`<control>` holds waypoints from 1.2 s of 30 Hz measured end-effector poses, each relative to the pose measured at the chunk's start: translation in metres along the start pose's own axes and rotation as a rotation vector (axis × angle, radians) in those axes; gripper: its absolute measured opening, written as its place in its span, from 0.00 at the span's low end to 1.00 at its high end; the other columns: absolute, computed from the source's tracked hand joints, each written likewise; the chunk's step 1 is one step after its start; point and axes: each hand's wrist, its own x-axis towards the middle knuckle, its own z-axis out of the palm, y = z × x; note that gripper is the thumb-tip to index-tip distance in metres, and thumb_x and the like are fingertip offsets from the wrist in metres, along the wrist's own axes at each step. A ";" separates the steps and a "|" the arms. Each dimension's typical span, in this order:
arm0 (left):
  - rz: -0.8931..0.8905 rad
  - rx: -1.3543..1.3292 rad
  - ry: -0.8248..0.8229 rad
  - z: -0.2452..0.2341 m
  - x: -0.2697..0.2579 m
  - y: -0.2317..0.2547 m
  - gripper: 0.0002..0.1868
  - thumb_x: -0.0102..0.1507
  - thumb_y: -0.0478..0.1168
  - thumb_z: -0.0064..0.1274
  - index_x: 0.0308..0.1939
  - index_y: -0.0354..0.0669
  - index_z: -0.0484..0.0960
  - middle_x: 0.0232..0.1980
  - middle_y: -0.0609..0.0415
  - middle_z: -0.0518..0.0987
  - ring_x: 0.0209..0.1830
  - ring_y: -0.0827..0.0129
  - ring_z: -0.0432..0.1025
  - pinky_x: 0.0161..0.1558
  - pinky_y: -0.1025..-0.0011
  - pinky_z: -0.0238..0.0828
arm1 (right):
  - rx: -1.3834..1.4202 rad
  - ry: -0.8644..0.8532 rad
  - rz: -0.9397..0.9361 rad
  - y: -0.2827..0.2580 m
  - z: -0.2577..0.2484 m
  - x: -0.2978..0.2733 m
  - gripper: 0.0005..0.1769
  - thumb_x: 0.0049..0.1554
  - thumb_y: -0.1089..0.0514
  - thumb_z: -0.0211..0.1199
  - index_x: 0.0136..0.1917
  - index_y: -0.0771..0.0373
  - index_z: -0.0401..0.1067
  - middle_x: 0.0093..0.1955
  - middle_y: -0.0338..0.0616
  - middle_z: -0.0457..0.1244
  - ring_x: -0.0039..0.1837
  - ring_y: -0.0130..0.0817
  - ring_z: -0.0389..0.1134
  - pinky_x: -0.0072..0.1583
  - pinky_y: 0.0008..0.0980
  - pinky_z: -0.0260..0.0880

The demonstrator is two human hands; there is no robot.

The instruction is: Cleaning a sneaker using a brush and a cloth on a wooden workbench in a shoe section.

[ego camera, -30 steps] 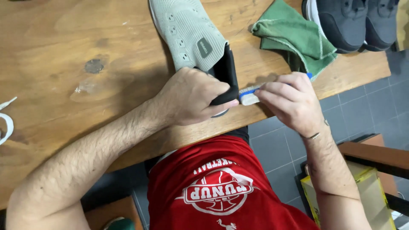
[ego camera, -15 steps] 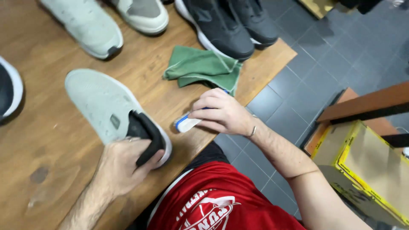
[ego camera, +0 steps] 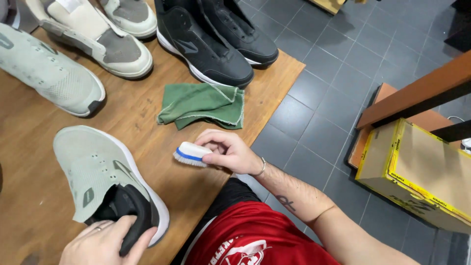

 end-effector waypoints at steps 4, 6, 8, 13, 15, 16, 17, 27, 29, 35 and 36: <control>0.028 0.153 -0.146 -0.044 -0.017 0.002 0.17 0.58 0.68 0.48 0.29 0.66 0.73 0.26 0.69 0.79 0.33 0.71 0.78 0.34 0.63 0.76 | 0.090 -0.015 0.116 0.004 0.002 -0.007 0.20 0.60 0.59 0.68 0.63 0.65 0.70 0.60 0.44 0.62 0.37 0.20 0.63 0.36 0.16 0.66; 0.127 0.190 -0.316 -0.067 -0.021 -0.001 0.11 0.56 0.58 0.58 0.30 0.62 0.77 0.27 0.60 0.84 0.33 0.67 0.80 0.61 0.69 0.68 | 0.052 0.045 0.121 0.005 0.000 -0.004 0.18 0.61 0.60 0.64 0.62 0.67 0.68 0.64 0.48 0.60 0.33 0.26 0.64 0.33 0.19 0.64; 0.018 0.290 -0.410 -0.101 -0.024 -0.010 0.02 0.57 0.48 0.52 0.33 0.67 0.77 0.31 0.65 0.83 0.39 0.70 0.79 0.70 0.59 0.58 | 0.062 0.016 0.115 0.005 0.002 -0.005 0.19 0.60 0.59 0.64 0.62 0.69 0.68 0.63 0.49 0.61 0.34 0.28 0.64 0.33 0.19 0.64; -0.223 0.455 -0.320 -0.134 -0.034 -0.043 0.13 0.58 0.38 0.49 0.36 0.70 0.81 0.35 0.68 0.80 0.46 0.71 0.75 0.78 0.38 0.51 | -0.026 0.032 0.053 0.017 -0.002 -0.007 0.23 0.59 0.55 0.64 0.64 0.70 0.69 0.65 0.55 0.63 0.63 0.38 0.66 0.58 0.28 0.68; -0.199 0.325 -0.033 -0.133 -0.039 -0.049 0.04 0.58 0.41 0.53 0.37 0.55 0.80 0.39 0.59 0.84 0.43 0.57 0.76 0.48 0.58 0.68 | 0.036 0.117 0.088 0.009 0.006 -0.008 0.21 0.59 0.57 0.64 0.62 0.70 0.68 0.62 0.55 0.62 0.37 0.32 0.61 0.32 0.21 0.63; -0.240 0.329 -0.043 -0.126 -0.039 -0.047 0.04 0.58 0.41 0.53 0.37 0.55 0.80 0.39 0.59 0.84 0.43 0.57 0.76 0.48 0.58 0.68 | 0.051 0.078 0.093 0.014 0.004 -0.008 0.21 0.59 0.57 0.64 0.62 0.70 0.68 0.62 0.55 0.62 0.37 0.32 0.61 0.32 0.21 0.63; -0.226 0.301 -0.008 -0.118 -0.039 -0.046 0.13 0.54 0.53 0.60 0.36 0.54 0.80 0.36 0.58 0.83 0.40 0.58 0.77 0.44 0.60 0.72 | 0.046 0.106 0.071 0.018 0.002 -0.010 0.23 0.59 0.56 0.65 0.64 0.69 0.68 0.62 0.55 0.62 0.37 0.33 0.61 0.33 0.22 0.63; -0.249 0.299 0.259 -0.044 0.017 -0.020 0.26 0.50 0.36 0.54 0.54 0.38 0.74 0.19 0.63 0.78 0.15 0.74 0.75 0.15 0.74 0.63 | -0.010 0.175 0.077 0.025 -0.002 -0.019 0.25 0.62 0.55 0.65 0.69 0.68 0.67 0.58 0.49 0.65 0.42 0.28 0.63 0.37 0.19 0.69; -0.260 0.065 0.221 -0.050 0.020 -0.029 0.17 0.56 0.36 0.49 0.50 0.40 0.73 0.21 0.58 0.80 0.17 0.65 0.76 0.18 0.65 0.66 | 0.021 0.168 0.063 0.030 -0.001 -0.017 0.25 0.61 0.56 0.65 0.68 0.68 0.67 0.60 0.49 0.64 0.42 0.29 0.63 0.37 0.20 0.69; -0.228 -0.435 0.139 -0.096 0.028 -0.045 0.04 0.62 0.34 0.35 0.36 0.43 0.68 0.33 0.44 0.79 0.33 0.42 0.72 0.33 0.44 0.61 | 0.037 0.145 0.067 0.023 -0.001 -0.012 0.25 0.60 0.59 0.63 0.68 0.71 0.67 0.61 0.53 0.63 0.40 0.33 0.62 0.35 0.22 0.67; -0.276 -0.500 0.116 -0.105 0.032 -0.048 0.05 0.64 0.36 0.34 0.35 0.42 0.66 0.39 0.44 0.80 0.38 0.41 0.71 0.35 0.44 0.61 | 0.024 0.134 0.070 0.020 0.001 -0.011 0.25 0.60 0.61 0.62 0.68 0.72 0.66 0.64 0.56 0.63 0.41 0.34 0.62 0.34 0.22 0.65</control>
